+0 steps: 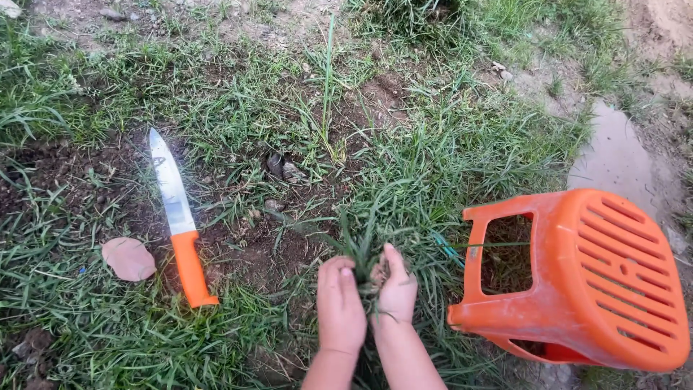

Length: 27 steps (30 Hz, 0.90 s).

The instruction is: Pulling grass and weeds from the soil by hand and with the help of a knife.

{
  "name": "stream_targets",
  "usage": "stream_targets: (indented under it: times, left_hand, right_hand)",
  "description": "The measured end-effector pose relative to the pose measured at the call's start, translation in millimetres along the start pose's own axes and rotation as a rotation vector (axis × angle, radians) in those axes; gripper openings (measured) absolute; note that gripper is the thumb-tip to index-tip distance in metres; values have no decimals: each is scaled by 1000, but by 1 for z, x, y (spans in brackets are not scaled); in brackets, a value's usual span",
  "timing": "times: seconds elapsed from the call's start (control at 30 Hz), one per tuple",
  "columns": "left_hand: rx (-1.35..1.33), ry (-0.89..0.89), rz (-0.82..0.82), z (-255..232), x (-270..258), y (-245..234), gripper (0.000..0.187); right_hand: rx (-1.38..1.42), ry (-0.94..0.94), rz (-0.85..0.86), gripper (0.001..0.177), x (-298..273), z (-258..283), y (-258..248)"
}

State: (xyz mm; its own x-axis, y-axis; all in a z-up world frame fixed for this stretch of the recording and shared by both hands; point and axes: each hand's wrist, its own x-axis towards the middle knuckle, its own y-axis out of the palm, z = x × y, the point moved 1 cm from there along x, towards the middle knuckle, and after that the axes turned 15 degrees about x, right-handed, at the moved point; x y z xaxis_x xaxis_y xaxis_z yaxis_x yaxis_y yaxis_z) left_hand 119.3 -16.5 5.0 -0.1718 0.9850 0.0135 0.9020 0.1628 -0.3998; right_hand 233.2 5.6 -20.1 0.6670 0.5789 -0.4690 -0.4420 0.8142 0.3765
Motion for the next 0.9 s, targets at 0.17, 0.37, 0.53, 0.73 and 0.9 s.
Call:
stream_targets:
  times: [0.17,0.37,0.53,0.73,0.9]
  left_hand:
    - [-184,-176,243,14,18,-16,27]
    - [132,202,508,2,23,-34,47]
    - [524,723,590,37,21,-20,70]
    - [526,656,779,-21,24,-27,97]
    - [174,407,502,-11,13,5,88]
  right_hand:
    - [285,117,-140,25,-1,-6,-26]
    - [476,144,-183,35,-6,-8,-40]
    - [484,17,75,28,46,-31,-49]
    - [-196,-16,247,42,-23,28,-8]
    - [-409,-102,373,44,34,7,-94]
